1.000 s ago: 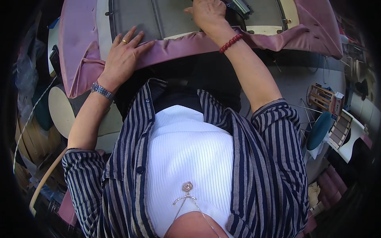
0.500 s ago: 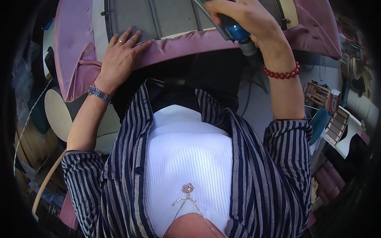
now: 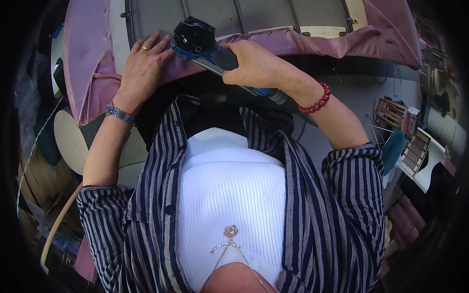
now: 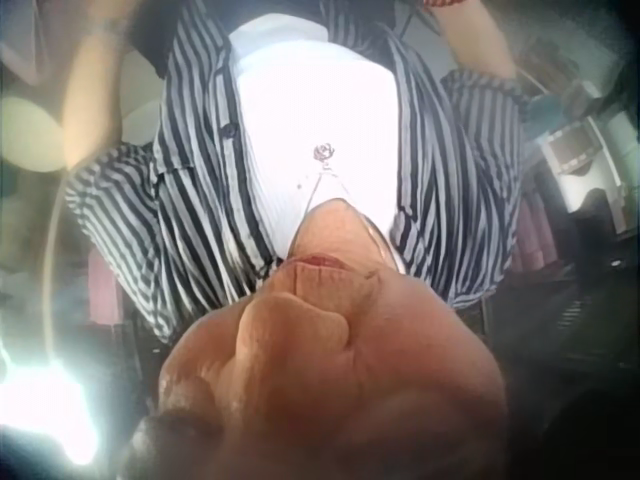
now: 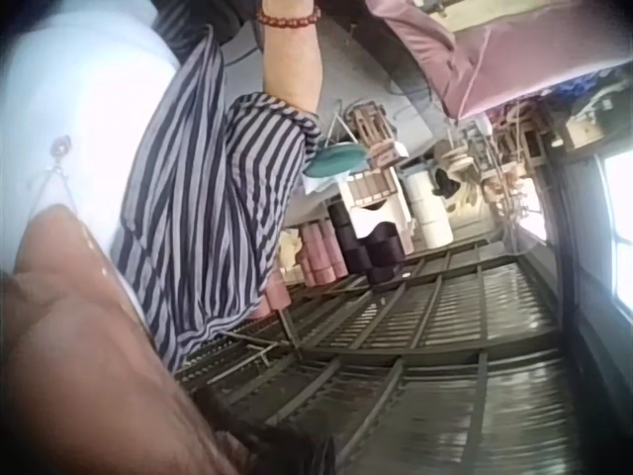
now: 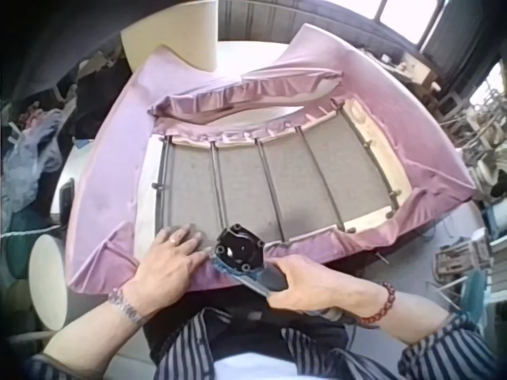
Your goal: The recorder is attaching pink fabric to a furniture frame using an air-powered staple gun.
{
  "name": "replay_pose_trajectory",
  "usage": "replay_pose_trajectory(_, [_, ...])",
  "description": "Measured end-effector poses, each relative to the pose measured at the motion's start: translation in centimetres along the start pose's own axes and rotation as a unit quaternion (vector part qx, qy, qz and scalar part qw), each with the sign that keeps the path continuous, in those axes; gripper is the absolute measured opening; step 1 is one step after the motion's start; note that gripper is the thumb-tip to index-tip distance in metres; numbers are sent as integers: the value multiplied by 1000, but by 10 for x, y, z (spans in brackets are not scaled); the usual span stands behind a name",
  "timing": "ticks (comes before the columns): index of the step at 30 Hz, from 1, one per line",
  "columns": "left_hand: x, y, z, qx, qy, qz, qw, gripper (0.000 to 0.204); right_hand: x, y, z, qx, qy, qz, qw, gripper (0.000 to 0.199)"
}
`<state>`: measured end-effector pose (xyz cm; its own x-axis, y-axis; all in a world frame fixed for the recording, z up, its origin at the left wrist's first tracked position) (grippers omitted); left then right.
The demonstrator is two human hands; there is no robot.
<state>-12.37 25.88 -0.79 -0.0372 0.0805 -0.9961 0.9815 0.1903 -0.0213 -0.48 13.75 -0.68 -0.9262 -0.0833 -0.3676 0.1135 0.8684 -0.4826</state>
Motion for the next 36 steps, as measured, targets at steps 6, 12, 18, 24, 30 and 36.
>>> replay_pose_trajectory(6, [-1, 0, 0, 0, -2, 9, 1000, 39, 2, 6, 0, -12, 25, 2, 1000, 36])
replay_pose_trajectory(12, [1, -2, -2, 0, 7, 20, 1000, 38, 3, 9, 2, 40, 38, -18, 998, 40])
replay_pose_trajectory(18, [-2, -1, -3, 1, -2, 26, 1000, 37, -4, 10, -4, 0, -3, 11, 1000, 40])
replay_pose_trajectory(24, [0, -1, -7, -14, 10, 17, 1000, 39, -3, -3, 2, -8, 13, 22, 1000, 41])
replay_pose_trajectory(30, [-29, -1, -23, -79, -143, 101, 981, 20, 1, -14, 1, -8, 52, 21, 998, 38])
replay_pose_trajectory(36, [-34, -7, -20, -79, -112, 1, 991, 17, 10, -8, -6, -29, 70, -9, 997, 38])
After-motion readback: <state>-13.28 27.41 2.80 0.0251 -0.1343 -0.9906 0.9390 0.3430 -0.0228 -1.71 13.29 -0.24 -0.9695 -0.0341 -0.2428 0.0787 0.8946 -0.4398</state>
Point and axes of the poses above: each hand's wrist, its own y-axis towards the middle knuckle, its own x-axis out of the palm, z = x × y, the point moved 9 cm from there along y, towards the middle knuckle, and after that the axes turned 1 degree about y, right-handed, at the moved point
